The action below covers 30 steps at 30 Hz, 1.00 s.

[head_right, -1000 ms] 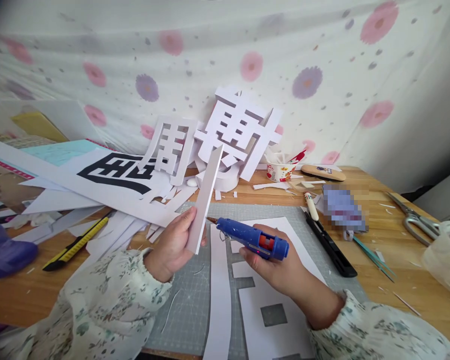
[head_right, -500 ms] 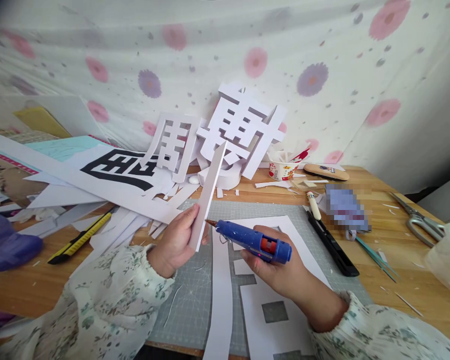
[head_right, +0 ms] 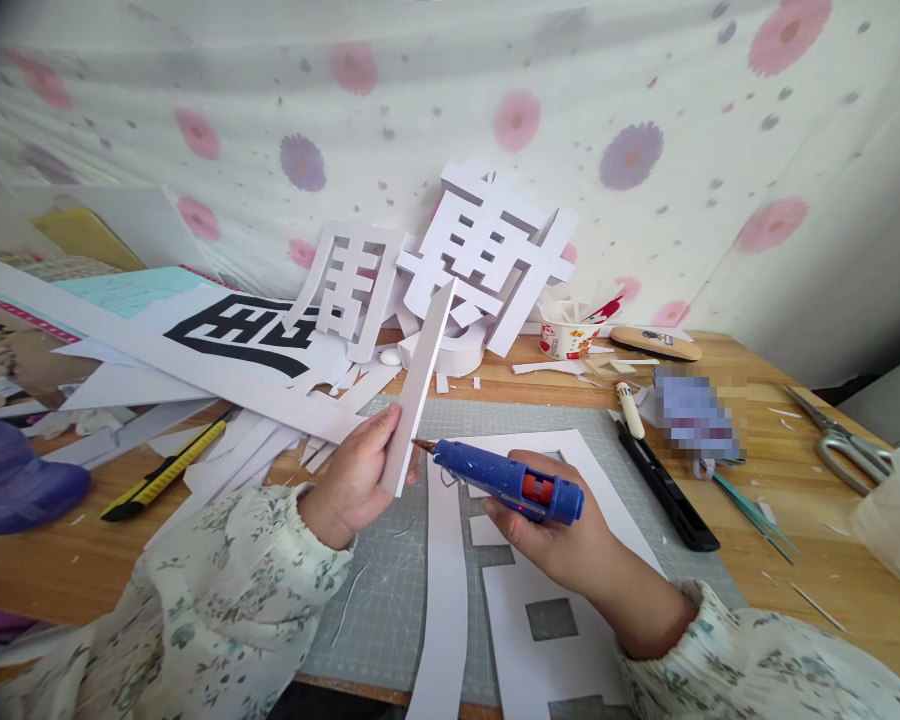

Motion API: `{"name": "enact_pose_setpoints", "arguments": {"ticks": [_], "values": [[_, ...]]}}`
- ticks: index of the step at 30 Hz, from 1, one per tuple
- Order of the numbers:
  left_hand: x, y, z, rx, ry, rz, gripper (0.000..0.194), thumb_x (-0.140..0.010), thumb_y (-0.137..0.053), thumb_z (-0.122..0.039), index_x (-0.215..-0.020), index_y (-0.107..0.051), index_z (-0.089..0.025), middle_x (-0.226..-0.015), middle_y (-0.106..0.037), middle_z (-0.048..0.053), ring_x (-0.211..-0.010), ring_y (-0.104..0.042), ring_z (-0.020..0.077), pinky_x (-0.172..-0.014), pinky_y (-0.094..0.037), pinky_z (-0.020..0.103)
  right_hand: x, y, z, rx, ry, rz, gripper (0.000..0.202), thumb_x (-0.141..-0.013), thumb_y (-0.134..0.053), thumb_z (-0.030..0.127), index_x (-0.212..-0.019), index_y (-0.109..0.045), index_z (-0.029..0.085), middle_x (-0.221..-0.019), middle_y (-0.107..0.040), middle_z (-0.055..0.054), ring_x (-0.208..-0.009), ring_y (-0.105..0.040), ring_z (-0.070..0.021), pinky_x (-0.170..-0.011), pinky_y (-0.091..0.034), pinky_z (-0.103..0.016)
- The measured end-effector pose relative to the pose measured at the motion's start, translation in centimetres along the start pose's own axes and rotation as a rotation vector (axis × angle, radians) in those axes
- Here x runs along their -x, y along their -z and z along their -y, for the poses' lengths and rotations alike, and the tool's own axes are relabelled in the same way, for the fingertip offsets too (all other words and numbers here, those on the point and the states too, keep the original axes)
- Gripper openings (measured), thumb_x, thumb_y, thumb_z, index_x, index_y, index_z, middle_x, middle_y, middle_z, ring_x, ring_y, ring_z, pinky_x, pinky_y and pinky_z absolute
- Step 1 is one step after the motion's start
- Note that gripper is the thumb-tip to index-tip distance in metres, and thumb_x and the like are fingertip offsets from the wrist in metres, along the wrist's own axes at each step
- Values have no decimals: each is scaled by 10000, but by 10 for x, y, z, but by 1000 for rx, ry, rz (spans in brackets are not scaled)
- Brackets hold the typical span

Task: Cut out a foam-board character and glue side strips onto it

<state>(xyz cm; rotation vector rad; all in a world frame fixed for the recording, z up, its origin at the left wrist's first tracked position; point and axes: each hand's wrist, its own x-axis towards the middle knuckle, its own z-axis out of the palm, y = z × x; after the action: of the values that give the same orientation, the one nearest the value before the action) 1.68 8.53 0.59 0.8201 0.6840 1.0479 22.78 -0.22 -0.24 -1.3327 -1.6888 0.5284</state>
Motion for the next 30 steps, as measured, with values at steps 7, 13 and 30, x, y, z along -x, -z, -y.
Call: {"name": "enact_pose_setpoints", "arguments": {"ticks": [7,13,30], "values": [[0,0,0,-22,-4,-3,337,-840,-706,-502,-852,-706,-165,-629,-685,10,-481,-542,121,-442,-391,244,1,-1,-2,11,11,13,264,-834,-694,443,-677,-633,240,-652,-645,-12,-575,-584,-174,-571,-537,-302],[0,1,0,-17,-6,-1,333,-839,-708,-498,-862,-701,-165,-631,-686,10,-504,-568,134,-443,-397,247,0,0,0,-7,7,31,260,-837,-684,441,-687,-622,238,-632,-629,-7,-564,-563,-168,-562,-528,-295],[0,1,0,12,1,-8,300,-855,-701,-464,-886,-697,-165,-639,-669,4,-521,-571,129,-539,-462,257,-1,2,3,19,30,55,257,-823,-690,426,-666,-619,235,-623,-608,-16,-563,-545,-167,-569,-514,-301]]}}
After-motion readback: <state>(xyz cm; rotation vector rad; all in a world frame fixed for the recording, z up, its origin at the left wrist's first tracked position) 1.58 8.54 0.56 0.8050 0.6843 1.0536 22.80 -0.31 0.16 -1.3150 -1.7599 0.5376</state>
